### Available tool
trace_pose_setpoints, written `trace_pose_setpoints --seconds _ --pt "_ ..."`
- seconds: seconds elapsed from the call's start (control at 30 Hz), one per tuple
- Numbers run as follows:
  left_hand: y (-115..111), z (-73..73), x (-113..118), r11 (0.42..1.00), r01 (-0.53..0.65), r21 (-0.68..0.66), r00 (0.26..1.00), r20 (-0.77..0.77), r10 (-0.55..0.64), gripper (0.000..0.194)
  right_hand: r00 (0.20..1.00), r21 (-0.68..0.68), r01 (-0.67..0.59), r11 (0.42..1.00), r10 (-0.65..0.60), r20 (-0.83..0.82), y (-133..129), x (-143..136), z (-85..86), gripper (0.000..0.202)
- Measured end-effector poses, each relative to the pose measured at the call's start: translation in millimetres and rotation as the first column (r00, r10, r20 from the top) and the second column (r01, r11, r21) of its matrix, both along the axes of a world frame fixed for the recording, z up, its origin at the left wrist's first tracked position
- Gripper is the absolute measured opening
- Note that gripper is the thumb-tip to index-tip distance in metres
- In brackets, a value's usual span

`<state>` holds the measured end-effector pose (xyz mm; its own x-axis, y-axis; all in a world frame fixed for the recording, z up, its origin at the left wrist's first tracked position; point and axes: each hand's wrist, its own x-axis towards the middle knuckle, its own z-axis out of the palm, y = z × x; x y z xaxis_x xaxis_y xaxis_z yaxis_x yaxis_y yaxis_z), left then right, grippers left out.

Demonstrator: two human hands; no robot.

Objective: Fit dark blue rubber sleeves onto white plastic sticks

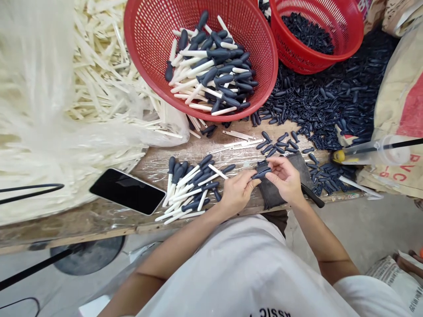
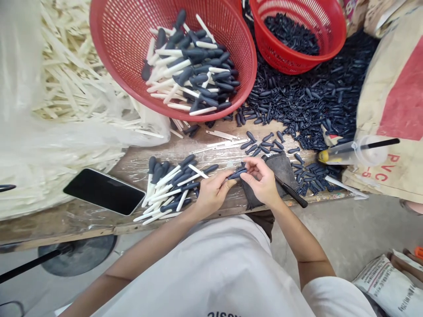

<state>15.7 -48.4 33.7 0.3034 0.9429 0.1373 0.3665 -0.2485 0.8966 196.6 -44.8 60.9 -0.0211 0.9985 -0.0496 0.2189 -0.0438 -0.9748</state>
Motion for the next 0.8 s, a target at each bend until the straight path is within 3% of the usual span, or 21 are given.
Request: trace_pose_setpoints --seconds 0.1,0.23,0.33,0.4,0.47,0.53,0.6,0.63,0.7,0.8 --pt "-2 -1.3 -1 0.997 0.052 0.052 0.998 -0.031 -0.050 0.026 0.985 -0.053 -0.111 0.992 0.117 0.128 -8 8 7.4 0.022" --pt "-7 -2.6 0 0.992 0.114 0.060 0.993 -0.043 -0.112 0.027 0.956 -0.038 -0.129 0.991 0.135 0.261 -20 14 10.6 0.017" --pt "-14 -7.3 -3 0.985 0.169 -0.036 0.986 0.003 -0.169 0.025 0.948 -0.080 -0.165 0.983 0.181 0.261 -29 21 8.3 0.018" --pt "-19 -13.3 -7 0.971 0.186 -0.149 0.982 0.010 -0.187 0.023 0.924 -0.066 -0.136 0.989 0.150 0.353 -33 31 4.0 0.019" --pt "-23 -20.5 -9 0.948 0.176 -0.264 0.981 -0.034 -0.192 0.021 0.812 0.015 -0.051 0.999 0.033 0.583 -35 43 -3.5 0.023" --pt "-24 -27.2 -8 0.924 0.165 -0.344 0.974 -0.093 -0.208 0.022 0.578 0.072 -0.006 0.997 -0.055 0.814 -35 56 -13.5 0.026" --pt "-23 -31.9 -3 0.913 0.153 -0.379 0.968 -0.131 -0.216 0.025 0.373 0.041 -0.012 0.999 -0.033 0.927 -36 65 -23.3 0.027" --pt "-22 -33.2 1 0.913 0.147 -0.380 0.967 -0.138 -0.213 0.027 0.325 0.018 -0.011 1.000 -0.014 0.946 -38 68 -26.7 0.028" --pt "-19 -33.8 9 0.916 0.140 -0.375 0.969 -0.140 -0.205 0.030 0.308 0.004 0.013 1.000 -0.008 0.951 -44 69 -28.2 0.031" --pt "-14 -31.5 17 0.913 0.142 -0.383 0.967 -0.143 -0.211 0.033 0.369 -0.035 0.028 0.999 0.022 0.929 -58 64 -16.3 0.036"
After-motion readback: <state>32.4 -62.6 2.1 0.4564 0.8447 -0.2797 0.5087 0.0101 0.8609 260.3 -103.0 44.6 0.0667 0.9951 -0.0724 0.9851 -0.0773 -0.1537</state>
